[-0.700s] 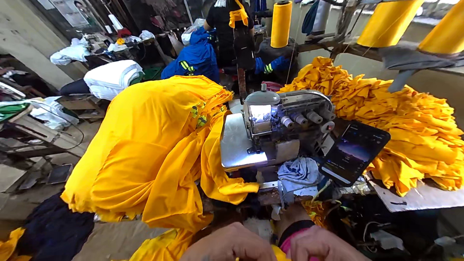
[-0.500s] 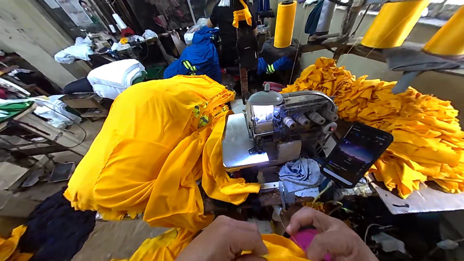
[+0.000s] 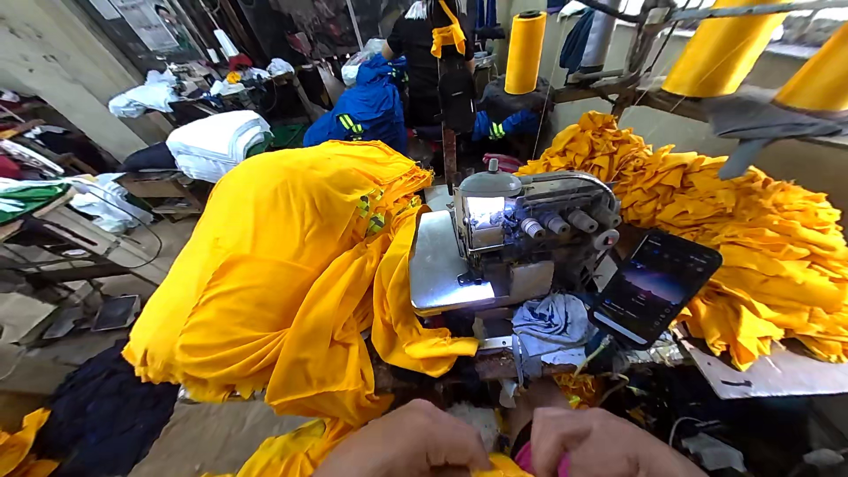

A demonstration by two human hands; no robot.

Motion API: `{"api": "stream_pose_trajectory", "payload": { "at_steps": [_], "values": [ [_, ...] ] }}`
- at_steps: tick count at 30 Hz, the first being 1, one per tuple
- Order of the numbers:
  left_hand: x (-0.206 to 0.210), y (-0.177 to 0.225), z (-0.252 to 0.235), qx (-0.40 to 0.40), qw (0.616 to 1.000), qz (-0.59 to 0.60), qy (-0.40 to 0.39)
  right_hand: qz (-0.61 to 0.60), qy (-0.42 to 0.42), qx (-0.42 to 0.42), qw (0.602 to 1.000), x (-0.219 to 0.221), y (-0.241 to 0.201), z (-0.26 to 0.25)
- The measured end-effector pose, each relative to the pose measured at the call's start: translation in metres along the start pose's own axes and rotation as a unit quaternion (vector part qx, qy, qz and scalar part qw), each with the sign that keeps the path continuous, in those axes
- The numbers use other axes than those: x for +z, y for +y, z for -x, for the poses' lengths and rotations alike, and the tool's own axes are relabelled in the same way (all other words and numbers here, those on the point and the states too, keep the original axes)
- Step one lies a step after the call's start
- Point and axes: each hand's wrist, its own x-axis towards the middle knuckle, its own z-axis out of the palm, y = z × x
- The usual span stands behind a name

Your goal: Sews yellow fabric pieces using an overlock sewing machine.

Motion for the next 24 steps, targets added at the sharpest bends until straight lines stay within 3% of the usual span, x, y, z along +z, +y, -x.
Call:
{"api": "stream_pose_trajectory", "payload": {
  "at_steps": [6,9,11,13,14,15,16,18,19,21,24],
  "values": [
    [0.005,0.0,-0.011,0.007,0.999,0.036,-0.003,-0.011,0.027,-0.026,0.999,0.0,0.01,-0.001],
    [-0.002,-0.003,-0.007,0.012,0.999,0.039,-0.008,-0.099,-0.009,-0.045,0.994,-0.004,0.008,0.002],
    [-0.006,0.004,-0.005,0.021,0.996,0.078,-0.035,-0.122,-0.053,-0.004,0.991,-0.008,0.01,0.005],
    [-0.012,0.01,-0.001,-0.013,0.999,0.02,-0.037,-0.115,-0.058,0.048,0.99,-0.013,0.007,0.008],
    [-0.011,0.01,0.002,-0.04,0.997,-0.059,0.015,-0.098,-0.019,0.063,0.993,-0.014,0.004,0.01],
    [-0.006,0.008,0.001,-0.061,0.98,-0.157,0.109,-0.051,0.071,0.078,0.993,-0.01,0.001,0.01],
    [0.004,0.002,-0.004,-0.07,0.937,-0.252,0.23,0.026,0.211,0.089,0.973,0.0,0.002,0.005],
    [0.02,-0.009,-0.023,-0.056,0.817,-0.376,0.434,0.185,0.445,0.075,0.873,0.017,0.014,-0.014],
    [0.025,-0.013,-0.031,-0.042,0.775,-0.404,0.485,0.236,0.496,0.061,0.833,0.02,0.019,-0.022],
    [0.03,-0.019,-0.038,-0.021,0.736,-0.43,0.522,0.296,0.503,0.048,0.811,0.022,0.022,-0.03],
    [0.034,-0.023,-0.04,-0.042,0.732,-0.461,0.5,0.38,0.443,0.059,0.81,0.016,0.031,-0.028]
  ]
}}
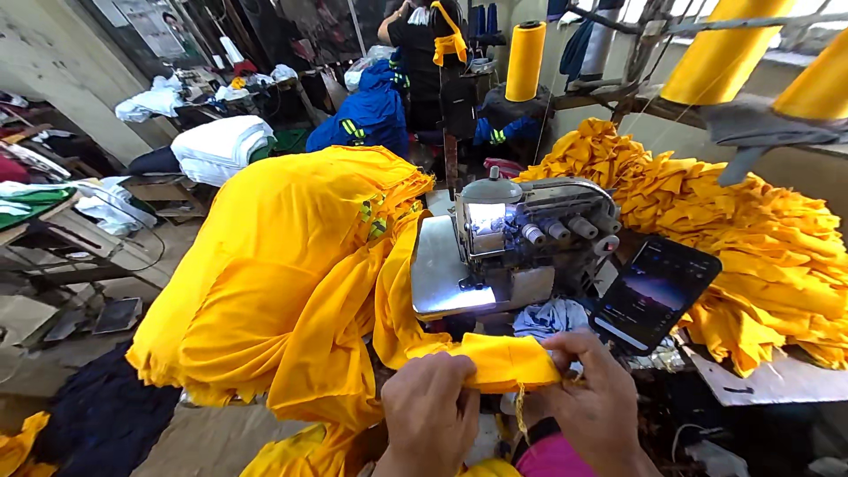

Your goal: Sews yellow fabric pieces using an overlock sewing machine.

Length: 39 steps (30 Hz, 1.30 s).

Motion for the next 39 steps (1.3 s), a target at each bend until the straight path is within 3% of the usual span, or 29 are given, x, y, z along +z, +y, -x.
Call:
{"api": "stream_pose_trajectory", "payload": {
  "at_steps": [3,7,11,15,21,25,28,30,32,34,39],
  "values": [
    [-0.003,-0.009,-0.001,-0.033,0.997,-0.008,-0.065,0.053,-0.058,-0.034,0.996,-0.003,0.01,-0.001],
    [-0.007,-0.017,0.014,-0.072,0.982,0.065,-0.164,0.102,-0.153,-0.059,0.981,-0.002,0.021,0.009],
    [-0.008,-0.026,0.04,-0.078,0.981,0.056,-0.166,0.074,-0.228,-0.045,0.97,0.002,0.021,0.019],
    [-0.01,-0.039,0.061,-0.085,0.983,0.052,-0.156,0.063,-0.208,-0.073,0.973,0.014,0.031,0.029],
    [-0.024,-0.05,0.082,-0.241,0.933,0.175,-0.201,0.04,-0.277,-0.037,0.959,0.027,0.04,0.04],
    [-0.026,-0.055,0.075,-0.28,0.929,0.141,-0.198,0.041,-0.328,0.02,0.944,0.032,0.033,0.025],
    [-0.026,-0.057,0.048,-0.295,0.93,0.061,-0.209,0.045,-0.405,0.143,0.902,0.036,0.018,-0.008],
    [-0.022,-0.067,0.027,-0.311,0.911,0.013,-0.27,0.069,-0.456,0.226,0.858,0.047,0.017,-0.029],
    [-0.014,-0.082,0.015,-0.338,0.866,0.012,-0.368,0.105,-0.49,0.276,0.82,0.059,0.023,-0.038],
    [-0.008,-0.091,0.013,-0.335,0.852,0.034,-0.401,0.128,-0.49,0.289,0.813,0.065,0.028,-0.038],
    [-0.016,-0.083,0.029,-0.241,0.914,0.021,-0.325,0.121,-0.46,0.255,0.842,0.057,0.027,-0.027]
  ]
}}
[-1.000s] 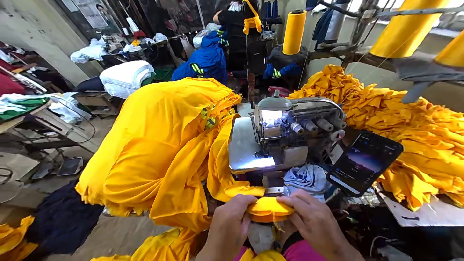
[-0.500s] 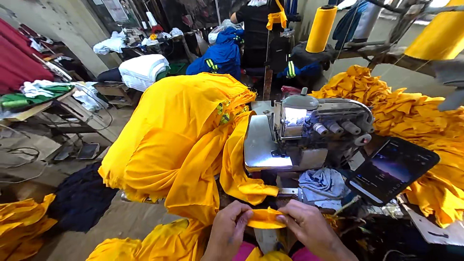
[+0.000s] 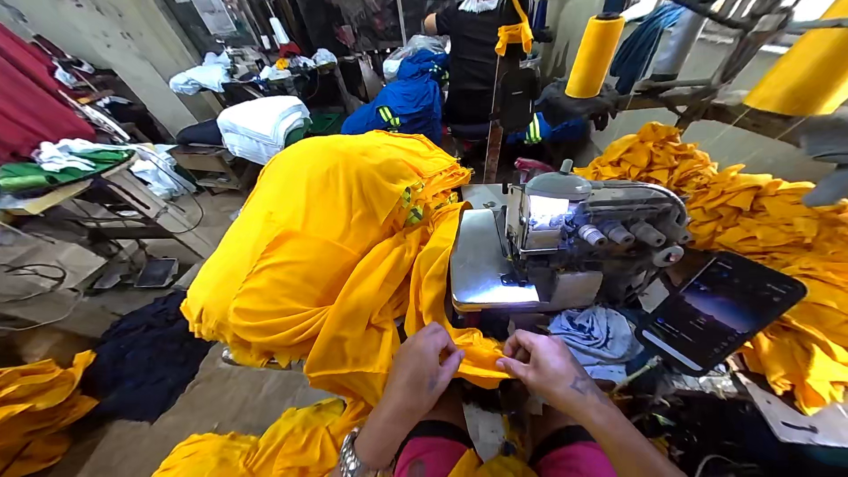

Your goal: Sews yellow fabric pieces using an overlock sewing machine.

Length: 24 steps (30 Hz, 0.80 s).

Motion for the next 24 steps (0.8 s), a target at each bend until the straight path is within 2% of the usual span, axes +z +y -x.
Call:
{"api": "stream_pose_trajectory", "payload": {
  "at_steps": [4,7,9,11,13,17,19,22,24],
  "values": [
    [0.008,-0.002,0.009,0.056,0.995,-0.031,0.074,-0.022,0.004,-0.055,0.998,0.005,0.008,-0.006],
    [0.011,-0.001,0.012,0.047,0.995,-0.047,0.075,-0.038,-0.043,-0.046,0.997,0.006,0.011,-0.015],
    [0.016,-0.002,0.015,0.053,0.993,-0.067,0.08,-0.028,-0.044,-0.029,0.998,0.007,0.009,-0.016],
    [0.023,-0.007,0.019,0.093,0.983,-0.085,0.13,-0.007,-0.006,-0.046,0.999,0.01,0.009,-0.011],
    [0.027,-0.009,0.023,0.131,0.968,-0.086,0.195,0.005,0.076,-0.111,0.991,0.017,0.014,-0.002],
    [0.025,-0.007,0.032,0.19,0.936,-0.07,0.289,-0.004,0.227,-0.214,0.95,0.022,0.019,0.015],
    [0.02,-0.001,0.034,0.201,0.938,-0.027,0.28,-0.041,0.261,-0.251,0.931,0.02,0.017,0.024],
    [0.015,0.013,0.036,0.197,0.946,0.059,0.251,-0.101,0.262,-0.331,0.901,0.018,0.016,0.031],
    [0.018,0.018,0.036,0.172,0.95,0.058,0.254,-0.116,0.257,-0.358,0.89,0.02,0.017,0.034]
  ]
}}
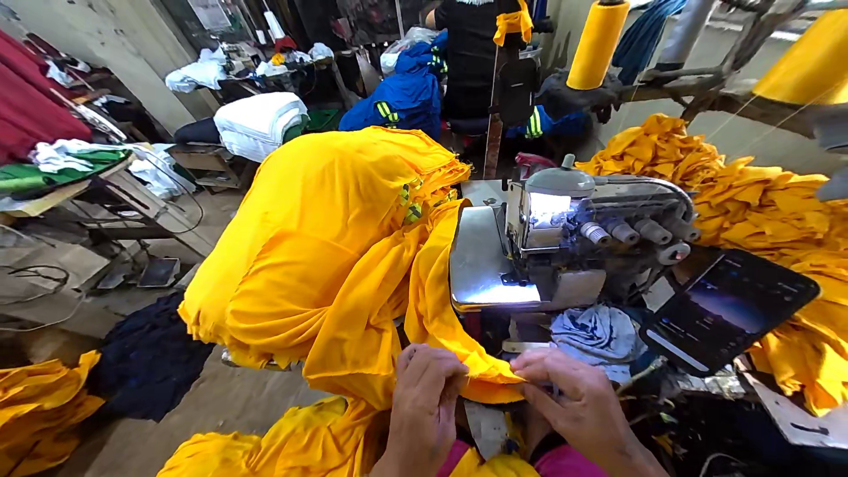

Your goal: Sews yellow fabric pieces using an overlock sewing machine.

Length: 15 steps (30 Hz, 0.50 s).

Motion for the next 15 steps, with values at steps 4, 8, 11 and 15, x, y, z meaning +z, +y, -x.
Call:
{"api": "stream_pose_trajectory", "payload": {
  "at_steps": [4,8,11,15],
  "values": [
    [0.008,0.013,0.0,-0.11,0.992,0.046,0.033,0.01,0.002,0.011,1.0,0.002,-0.003,0.003],
    [0.008,0.021,-0.014,-0.17,0.961,0.219,0.011,-0.043,-0.024,0.061,0.997,0.011,-0.001,0.003],
    [0.005,0.015,-0.049,-0.075,0.987,0.137,-0.033,-0.123,-0.037,0.095,0.987,0.007,-0.007,-0.01],
    [0.019,0.015,-0.123,0.105,0.992,-0.032,-0.056,-0.207,0.068,0.138,0.966,-0.01,-0.011,-0.034]
  ]
}}
